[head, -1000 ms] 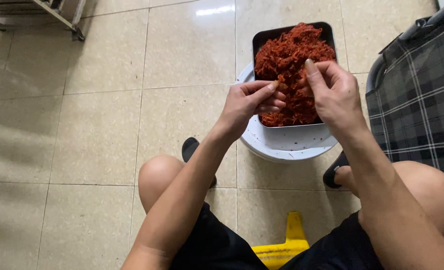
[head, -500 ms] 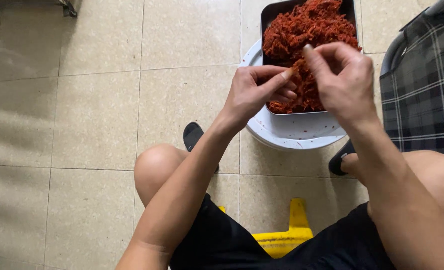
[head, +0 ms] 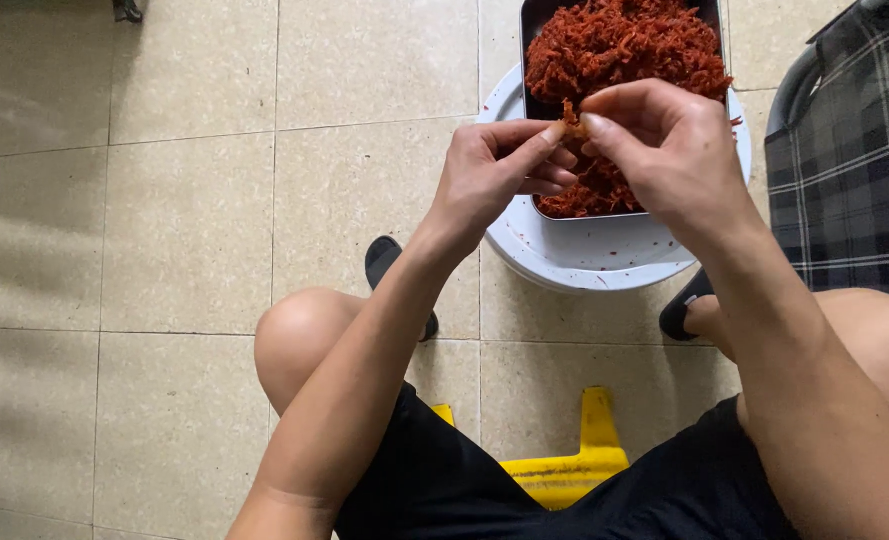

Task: Manually shredding and fluffing up clumps of meat floss in a metal tray.

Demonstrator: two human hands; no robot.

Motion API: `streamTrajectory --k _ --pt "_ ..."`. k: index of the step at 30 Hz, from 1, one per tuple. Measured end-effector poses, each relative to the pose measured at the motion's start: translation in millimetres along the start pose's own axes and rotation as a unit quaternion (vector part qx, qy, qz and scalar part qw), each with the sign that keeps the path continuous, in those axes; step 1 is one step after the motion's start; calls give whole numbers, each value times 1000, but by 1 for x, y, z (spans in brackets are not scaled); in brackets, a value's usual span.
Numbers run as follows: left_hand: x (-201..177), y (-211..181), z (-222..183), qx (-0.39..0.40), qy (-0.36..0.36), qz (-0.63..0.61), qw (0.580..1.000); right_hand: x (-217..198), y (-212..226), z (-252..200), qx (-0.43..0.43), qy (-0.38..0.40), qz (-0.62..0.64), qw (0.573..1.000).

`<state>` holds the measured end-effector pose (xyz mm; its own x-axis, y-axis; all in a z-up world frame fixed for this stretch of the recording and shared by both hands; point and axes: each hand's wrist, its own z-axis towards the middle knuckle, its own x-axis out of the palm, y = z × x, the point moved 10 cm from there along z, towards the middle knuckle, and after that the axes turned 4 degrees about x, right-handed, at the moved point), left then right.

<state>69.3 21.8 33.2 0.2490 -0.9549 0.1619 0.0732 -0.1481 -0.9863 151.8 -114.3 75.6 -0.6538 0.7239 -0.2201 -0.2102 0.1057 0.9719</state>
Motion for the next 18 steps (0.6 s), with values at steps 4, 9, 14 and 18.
streamTrajectory --k 4,9,14,18 --pt "2 2 0 -2 7 -5 1000 7 14 -2 -29 4 -82 996" --pt "6 5 3 14 29 19 999 -6 5 0 -11 -42 -90 995" --pt "6 0 2 15 28 3 1000 -6 13 -1 -6 -44 -85 995" --pt "11 -1 0 11 37 -2 999 1 14 -2 2 -30 -115 993"
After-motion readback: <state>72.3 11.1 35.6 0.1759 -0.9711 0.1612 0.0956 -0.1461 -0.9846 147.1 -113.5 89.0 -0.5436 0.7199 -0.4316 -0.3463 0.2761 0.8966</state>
